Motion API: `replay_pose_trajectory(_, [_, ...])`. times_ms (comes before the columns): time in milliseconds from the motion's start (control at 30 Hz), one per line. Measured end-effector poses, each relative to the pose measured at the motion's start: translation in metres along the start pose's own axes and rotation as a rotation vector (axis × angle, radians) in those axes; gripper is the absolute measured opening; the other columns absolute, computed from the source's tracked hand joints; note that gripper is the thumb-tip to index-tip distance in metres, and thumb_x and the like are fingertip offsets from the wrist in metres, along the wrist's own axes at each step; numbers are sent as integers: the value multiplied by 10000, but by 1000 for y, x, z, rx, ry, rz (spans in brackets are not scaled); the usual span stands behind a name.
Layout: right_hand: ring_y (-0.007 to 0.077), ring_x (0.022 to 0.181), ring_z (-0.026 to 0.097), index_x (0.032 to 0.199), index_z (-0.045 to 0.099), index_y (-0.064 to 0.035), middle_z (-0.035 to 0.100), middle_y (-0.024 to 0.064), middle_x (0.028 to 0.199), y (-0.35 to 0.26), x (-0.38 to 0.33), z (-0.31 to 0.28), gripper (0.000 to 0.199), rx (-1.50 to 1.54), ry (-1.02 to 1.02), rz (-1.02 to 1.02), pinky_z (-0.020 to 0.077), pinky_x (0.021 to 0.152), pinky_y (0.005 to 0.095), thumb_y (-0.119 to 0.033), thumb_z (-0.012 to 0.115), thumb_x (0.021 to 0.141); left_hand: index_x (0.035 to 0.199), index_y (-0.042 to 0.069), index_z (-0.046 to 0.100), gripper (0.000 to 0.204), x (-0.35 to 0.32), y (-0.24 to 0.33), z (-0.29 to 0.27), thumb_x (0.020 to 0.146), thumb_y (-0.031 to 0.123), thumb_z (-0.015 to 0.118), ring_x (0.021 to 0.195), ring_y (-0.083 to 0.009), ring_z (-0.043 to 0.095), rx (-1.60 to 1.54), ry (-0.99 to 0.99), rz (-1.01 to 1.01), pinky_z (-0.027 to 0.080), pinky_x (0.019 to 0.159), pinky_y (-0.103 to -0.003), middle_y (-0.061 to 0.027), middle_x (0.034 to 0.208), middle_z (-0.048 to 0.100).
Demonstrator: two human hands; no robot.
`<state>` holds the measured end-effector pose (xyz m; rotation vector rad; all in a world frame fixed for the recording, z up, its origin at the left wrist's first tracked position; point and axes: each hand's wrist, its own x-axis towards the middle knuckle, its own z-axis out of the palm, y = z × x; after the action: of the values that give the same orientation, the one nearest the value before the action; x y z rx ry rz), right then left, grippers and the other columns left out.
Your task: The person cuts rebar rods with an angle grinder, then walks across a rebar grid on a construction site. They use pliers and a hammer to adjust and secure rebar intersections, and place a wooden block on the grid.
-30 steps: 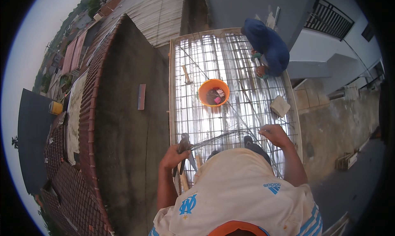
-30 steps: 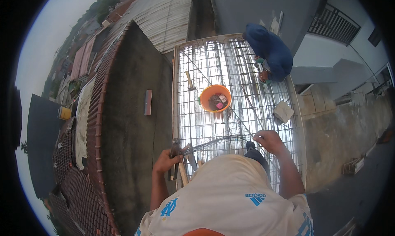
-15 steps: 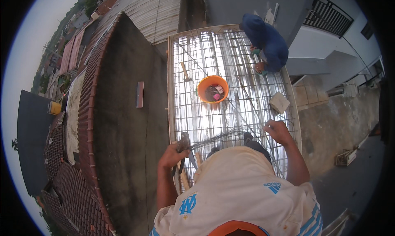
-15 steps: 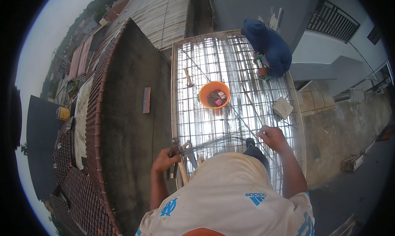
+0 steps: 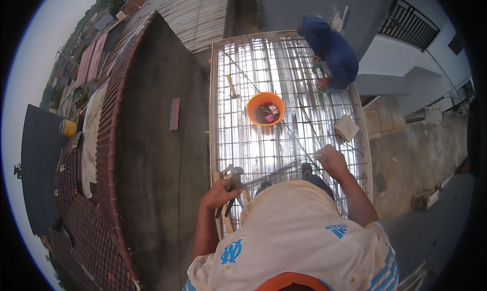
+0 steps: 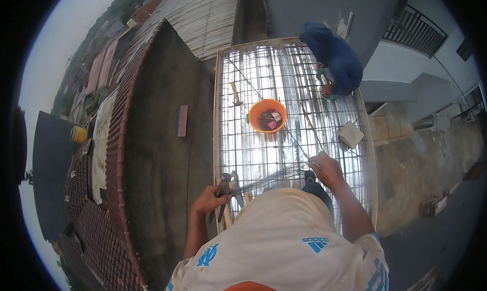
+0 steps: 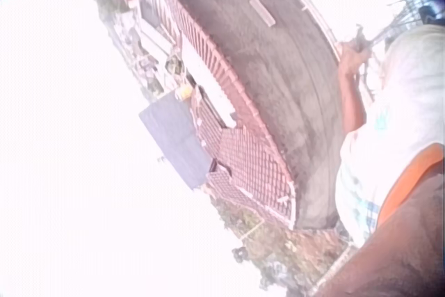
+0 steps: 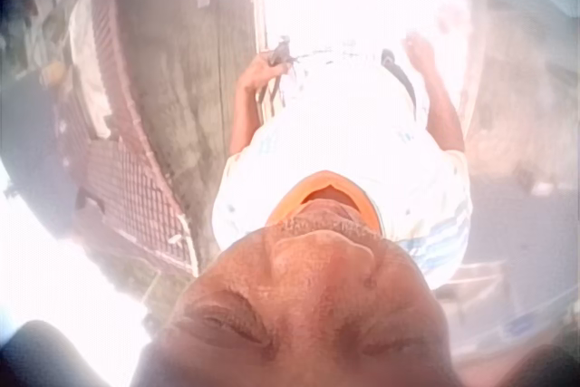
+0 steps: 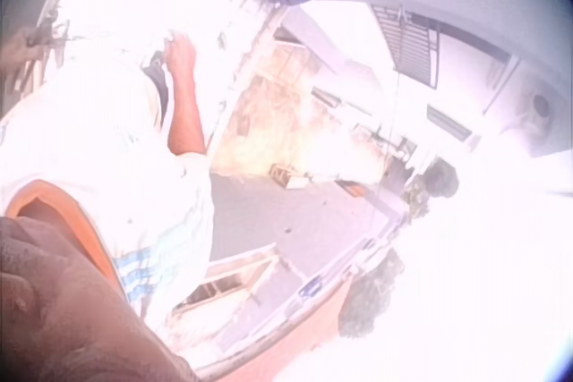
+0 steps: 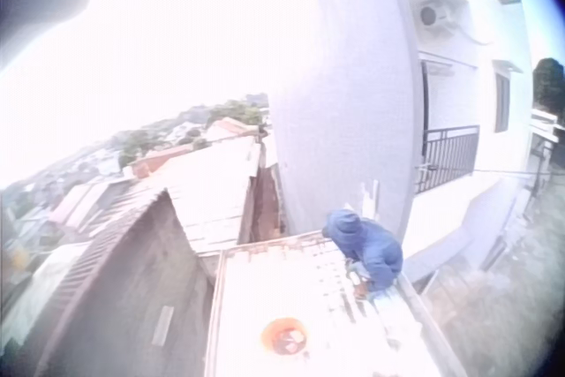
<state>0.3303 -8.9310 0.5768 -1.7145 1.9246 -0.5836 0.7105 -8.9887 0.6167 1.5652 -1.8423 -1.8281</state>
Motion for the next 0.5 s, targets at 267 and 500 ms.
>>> replay_pose_trajectory(267, [275, 719, 536, 747, 569, -59, 552, 80, 737, 1, 11, -4, 134, -52, 162, -306, 411, 640, 363, -172, 640, 751, 840, -23, 618, 247, 0, -13, 2, 714, 190, 627, 648, -94, 493, 83, 28, -38, 429, 598, -276, -26, 675, 565])
replay_pose_trajectory(500, [307, 635, 519, 664, 525, -36, 519, 112, 656, -8, 5, -13, 264, -102, 128, -191, 398, 565, 391, -247, 665, 738, 839, -23, 615, 214, 4, -23, 8, 725, 157, 618, 654, -98, 495, 54, 76, -41, 432, 608, -279, -30, 682, 566])
